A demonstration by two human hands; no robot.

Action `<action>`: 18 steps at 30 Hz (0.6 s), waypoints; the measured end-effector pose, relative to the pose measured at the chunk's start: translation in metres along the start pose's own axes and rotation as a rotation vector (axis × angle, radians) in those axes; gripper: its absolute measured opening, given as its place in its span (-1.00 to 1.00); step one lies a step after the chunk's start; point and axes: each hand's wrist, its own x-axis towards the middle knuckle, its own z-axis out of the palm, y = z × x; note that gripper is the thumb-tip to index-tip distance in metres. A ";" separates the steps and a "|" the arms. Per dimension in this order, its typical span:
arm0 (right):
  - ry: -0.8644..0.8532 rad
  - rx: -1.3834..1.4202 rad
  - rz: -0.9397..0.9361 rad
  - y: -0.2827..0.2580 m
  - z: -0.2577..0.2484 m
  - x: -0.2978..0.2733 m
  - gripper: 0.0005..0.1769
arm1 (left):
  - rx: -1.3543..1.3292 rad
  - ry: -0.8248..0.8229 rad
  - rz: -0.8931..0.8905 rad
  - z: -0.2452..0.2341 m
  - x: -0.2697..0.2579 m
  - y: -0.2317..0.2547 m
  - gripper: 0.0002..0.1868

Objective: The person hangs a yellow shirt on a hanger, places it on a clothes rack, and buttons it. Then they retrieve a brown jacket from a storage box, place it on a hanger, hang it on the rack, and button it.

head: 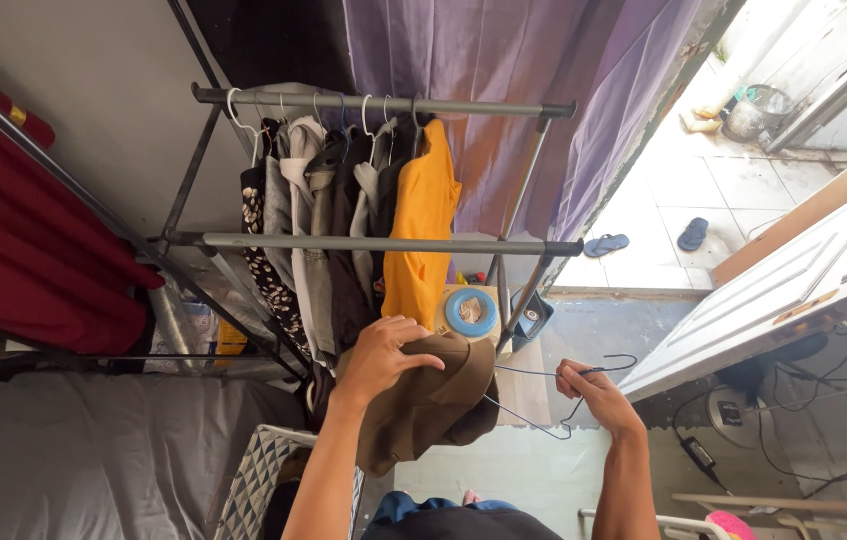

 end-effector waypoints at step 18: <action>0.180 0.287 -0.261 0.078 -0.015 0.016 -0.45 | -0.286 0.101 -0.165 0.006 -0.008 -0.008 -0.53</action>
